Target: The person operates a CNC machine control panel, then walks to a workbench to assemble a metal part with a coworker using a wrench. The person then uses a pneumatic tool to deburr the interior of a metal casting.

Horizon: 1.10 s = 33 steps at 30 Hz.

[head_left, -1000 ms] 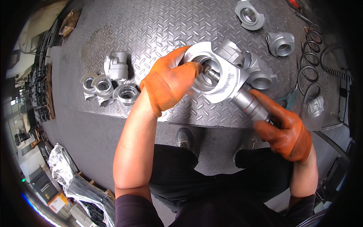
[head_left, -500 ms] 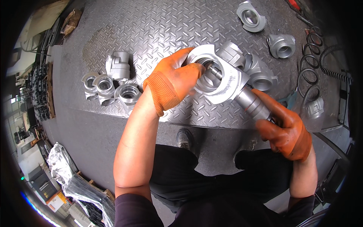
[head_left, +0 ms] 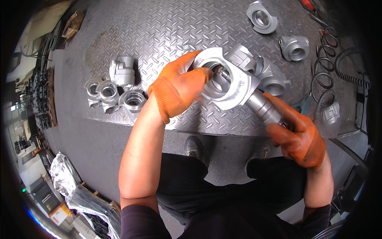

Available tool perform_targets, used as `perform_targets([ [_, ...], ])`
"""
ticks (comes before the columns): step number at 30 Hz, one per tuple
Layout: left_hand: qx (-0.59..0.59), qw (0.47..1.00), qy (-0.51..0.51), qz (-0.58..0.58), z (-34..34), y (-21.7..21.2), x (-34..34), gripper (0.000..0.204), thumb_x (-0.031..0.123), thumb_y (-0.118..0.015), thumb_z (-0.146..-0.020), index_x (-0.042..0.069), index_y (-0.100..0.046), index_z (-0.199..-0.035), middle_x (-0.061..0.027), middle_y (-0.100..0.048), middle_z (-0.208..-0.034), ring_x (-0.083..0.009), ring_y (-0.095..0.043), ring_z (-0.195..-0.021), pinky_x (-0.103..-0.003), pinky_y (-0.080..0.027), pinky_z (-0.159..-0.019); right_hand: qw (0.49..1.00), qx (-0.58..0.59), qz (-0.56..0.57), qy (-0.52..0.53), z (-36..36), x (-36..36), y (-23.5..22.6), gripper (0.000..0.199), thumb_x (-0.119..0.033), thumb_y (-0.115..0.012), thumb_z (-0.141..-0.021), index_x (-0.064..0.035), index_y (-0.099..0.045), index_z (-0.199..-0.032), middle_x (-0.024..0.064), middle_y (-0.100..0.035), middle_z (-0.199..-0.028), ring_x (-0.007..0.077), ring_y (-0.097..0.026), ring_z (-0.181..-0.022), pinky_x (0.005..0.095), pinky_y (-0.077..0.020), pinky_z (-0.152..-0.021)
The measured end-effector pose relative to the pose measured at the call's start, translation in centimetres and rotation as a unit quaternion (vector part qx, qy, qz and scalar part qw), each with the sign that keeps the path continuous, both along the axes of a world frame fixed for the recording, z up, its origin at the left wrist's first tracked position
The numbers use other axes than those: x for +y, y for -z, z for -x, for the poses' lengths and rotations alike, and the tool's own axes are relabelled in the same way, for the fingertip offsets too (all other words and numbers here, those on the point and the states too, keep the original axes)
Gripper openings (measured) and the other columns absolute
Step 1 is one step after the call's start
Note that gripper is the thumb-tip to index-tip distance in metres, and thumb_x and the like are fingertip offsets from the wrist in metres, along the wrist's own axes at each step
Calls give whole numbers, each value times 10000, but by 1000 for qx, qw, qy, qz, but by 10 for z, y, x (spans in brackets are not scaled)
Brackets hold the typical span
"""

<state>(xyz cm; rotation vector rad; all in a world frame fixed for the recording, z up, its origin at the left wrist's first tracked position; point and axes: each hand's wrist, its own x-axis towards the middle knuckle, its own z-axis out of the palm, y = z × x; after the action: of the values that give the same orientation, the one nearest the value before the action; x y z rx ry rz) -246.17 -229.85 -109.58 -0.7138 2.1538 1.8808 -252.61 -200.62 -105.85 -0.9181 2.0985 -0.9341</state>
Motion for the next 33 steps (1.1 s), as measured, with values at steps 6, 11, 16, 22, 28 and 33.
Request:
perform_targets([
  [6, 14, 1000, -9, 11, -1, 7, 0, 405, 244, -649, -912, -46, -657, -1194, -103, -731, -916, -166, -716, -780, -278, -588, -630, 985, -141, -50, 84, -1, -12, -15, 363, -26, -697, -893, 15, -650, -1250, 232, -638, -1295, 224, -709, -886, 333, -570, -706],
  [11, 2, 1000, -17, -6, 0, 3, 0, 369, 214, -643, -906, -45, -663, -1168, -100, -727, -912, -164, -715, -780, -279, -585, -629, 991, -119, -46, 29, 3, -7, -14, 463, -20, -673, -918, 10, -592, -1373, 206, -644, -1275, 151, -684, -832, 293, -546, -670],
  [16, -1, 1000, -19, -5, 0, 2, -1, 331, 201, -636, -913, -36, -673, -1140, -96, -723, -904, -163, -711, -779, -275, -579, -632, 972, -187, -103, 94, 3, -21, -29, 330, 17, -678, -846, 4, -677, -1176, 234, -625, -1318, 212, -708, -834, 313, -561, -672],
  [22, -7, 1000, -22, -20, 1, -4, -2, 398, 162, -658, -905, -13, -643, -1262, -92, -714, -914, -148, -684, -759, -278, -561, -637, 997, -58, -39, 19, 4, -8, -11, 290, 15, -684, -805, 3, -678, -1095, 241, -616, -1332, 242, -711, -825, 333, -568, -675],
  [28, -4, 1000, -9, 16, 0, -2, -2, 347, 233, -634, -907, -24, -679, -1135, -89, -717, -900, -152, -701, -782, -271, -574, -646, 1000, -11, -15, -3, 3, -8, -8, 324, 12, -680, -835, 10, -670, -1159, 232, -616, -1339, 228, -705, -809, 335, -564, -667],
  [33, -12, 999, -30, -25, 2, -4, -1, 427, 135, -661, -900, 5, -644, -1306, -90, -715, -931, -141, -660, -756, -294, -534, -649, 1000, 16, 2, -13, 1, -6, -3, 363, 5, -676, -861, 13, -658, -1224, 219, -624, -1319, 209, -693, -787, 330, -555, -655],
])
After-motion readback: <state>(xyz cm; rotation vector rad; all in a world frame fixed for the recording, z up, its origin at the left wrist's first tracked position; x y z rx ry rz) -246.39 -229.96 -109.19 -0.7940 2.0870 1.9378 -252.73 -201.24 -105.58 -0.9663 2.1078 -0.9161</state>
